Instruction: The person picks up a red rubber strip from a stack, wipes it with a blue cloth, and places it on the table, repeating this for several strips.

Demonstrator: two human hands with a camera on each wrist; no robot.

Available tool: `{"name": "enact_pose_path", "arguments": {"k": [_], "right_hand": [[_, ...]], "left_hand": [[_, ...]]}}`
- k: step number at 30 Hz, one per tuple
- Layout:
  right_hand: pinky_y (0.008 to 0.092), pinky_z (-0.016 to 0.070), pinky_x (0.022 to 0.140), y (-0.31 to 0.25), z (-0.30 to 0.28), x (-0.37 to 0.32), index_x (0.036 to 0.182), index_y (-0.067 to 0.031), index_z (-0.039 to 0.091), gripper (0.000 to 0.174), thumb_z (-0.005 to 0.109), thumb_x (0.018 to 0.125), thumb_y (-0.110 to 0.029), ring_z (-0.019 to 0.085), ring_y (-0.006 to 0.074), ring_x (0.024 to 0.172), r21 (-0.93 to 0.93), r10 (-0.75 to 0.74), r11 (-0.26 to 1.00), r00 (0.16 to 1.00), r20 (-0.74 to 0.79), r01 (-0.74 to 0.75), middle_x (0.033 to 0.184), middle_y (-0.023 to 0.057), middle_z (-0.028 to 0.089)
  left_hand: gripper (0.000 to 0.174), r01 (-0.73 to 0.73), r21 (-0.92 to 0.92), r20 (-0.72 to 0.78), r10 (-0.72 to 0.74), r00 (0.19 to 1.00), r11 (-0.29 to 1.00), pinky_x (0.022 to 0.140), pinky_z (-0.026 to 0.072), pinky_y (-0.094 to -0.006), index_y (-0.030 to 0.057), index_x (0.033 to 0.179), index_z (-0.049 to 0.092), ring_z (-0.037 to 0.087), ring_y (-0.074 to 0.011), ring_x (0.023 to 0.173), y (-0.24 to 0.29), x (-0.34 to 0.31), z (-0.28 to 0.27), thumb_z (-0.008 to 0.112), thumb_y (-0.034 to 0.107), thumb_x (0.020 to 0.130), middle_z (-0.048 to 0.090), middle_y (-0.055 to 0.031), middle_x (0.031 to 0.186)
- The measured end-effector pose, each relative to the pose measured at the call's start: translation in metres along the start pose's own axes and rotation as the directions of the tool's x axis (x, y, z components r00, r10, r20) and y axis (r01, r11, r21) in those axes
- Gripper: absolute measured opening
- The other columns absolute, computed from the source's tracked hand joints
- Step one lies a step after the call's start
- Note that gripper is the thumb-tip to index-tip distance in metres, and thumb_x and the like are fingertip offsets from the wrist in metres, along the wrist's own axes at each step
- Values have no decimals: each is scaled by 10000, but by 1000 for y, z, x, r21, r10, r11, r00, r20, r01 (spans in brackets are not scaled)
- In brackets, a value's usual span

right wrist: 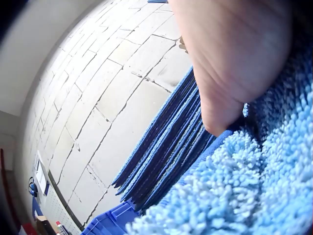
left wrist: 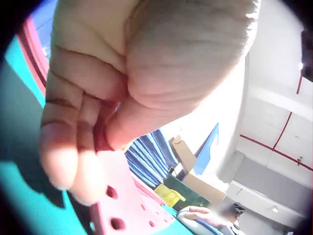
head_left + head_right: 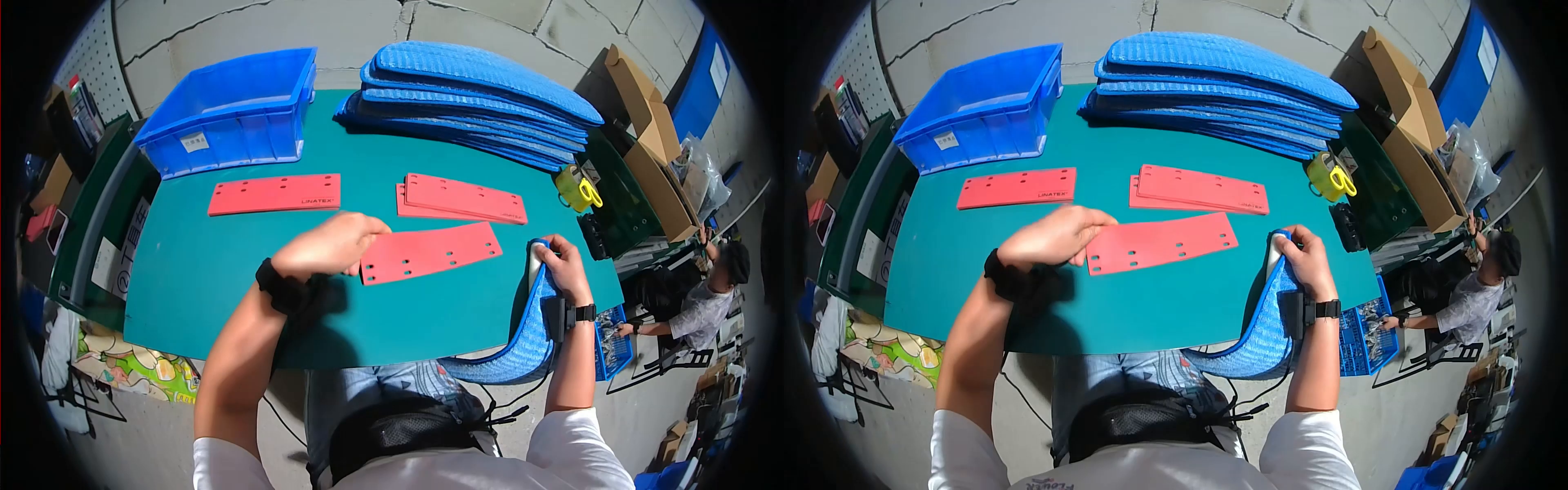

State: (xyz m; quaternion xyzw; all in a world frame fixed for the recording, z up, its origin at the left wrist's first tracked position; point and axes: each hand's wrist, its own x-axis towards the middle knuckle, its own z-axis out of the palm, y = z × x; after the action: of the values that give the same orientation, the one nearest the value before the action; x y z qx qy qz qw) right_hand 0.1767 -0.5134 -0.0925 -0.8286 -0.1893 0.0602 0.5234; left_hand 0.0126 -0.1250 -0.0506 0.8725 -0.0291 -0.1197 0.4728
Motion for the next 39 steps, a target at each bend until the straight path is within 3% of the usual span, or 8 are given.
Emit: {"name": "enact_pose_path", "arguments": {"k": [4,13,17,21,23,27,33,39], "right_hand": [[220,423,669,-9,2,-1,939,-14,649,164,660,916,-176,524,60,733,-60,41,997,999,-11,-41,808,-15,612],[255,443,683,-17,6,-7,1001,0,655,256,688,896,-231,544,85,747,-181,5,983,999,46,3,808,3,627],[313,492,681,-35,11,2,1023,28,664,294,697,854,-211,637,180,729,-448,-61,891,997,38,72,803,115,679],[401,521,704,-114,59,9,999,0,680,266,701,852,-221,669,380,807,-509,-386,748,903,187,425,897,211,694],[445,523,708,-131,97,21,952,-9,680,238,690,857,-227,663,376,818,-484,-577,619,776,255,619,878,194,683],[466,518,703,-147,187,12,973,-52,672,186,661,856,-196,646,384,797,-410,-513,620,740,435,669,874,171,660],[498,539,704,-129,198,8,966,-75,653,182,618,882,-232,668,370,799,-497,-407,621,792,455,606,919,171,649],[463,523,775,-80,91,21,1029,-63,683,238,670,858,-229,657,386,905,-617,-234,717,946,225,325,913,193,688]], "left_hand": [[360,-168,250,-217,224,950,954,698,491,-336,-20,1192,595,589,-221,798,-26,1,0,680,103,865,582,-154,1014],[480,-82,366,-139,142,980,927,770,470,-379,-10,1103,594,551,-279,873,-27,-3,-4,796,209,726,537,-141,1005],[485,-34,383,-141,95,985,923,798,470,-393,-14,1084,589,564,-302,919,-23,-3,-3,805,204,709,538,-149,1008],[487,-25,355,-134,78,988,934,839,470,-408,-30,1058,578,567,-333,983,-24,-1,-2,814,203,701,545,-169,1031],[487,-36,347,-133,87,987,937,849,470,-410,-35,1050,575,566,-340,994,-25,0,-3,816,205,703,547,-175,1039],[514,-67,391,-140,131,981,918,870,465,-411,-43,1061,568,559,-351,1015,-35,5,-2,823,223,702,566,-193,1045],[563,32,402,-113,15,994,915,891,470,-424,-59,1110,560,566,-379,1028,-20,3,0,826,233,709,583,-227,1098],[515,41,405,-119,8,993,913,887,481,-427,-73,1093,540,578,-386,1048,-16,-3,-1,805,205,749,579,-232,1114]]}}
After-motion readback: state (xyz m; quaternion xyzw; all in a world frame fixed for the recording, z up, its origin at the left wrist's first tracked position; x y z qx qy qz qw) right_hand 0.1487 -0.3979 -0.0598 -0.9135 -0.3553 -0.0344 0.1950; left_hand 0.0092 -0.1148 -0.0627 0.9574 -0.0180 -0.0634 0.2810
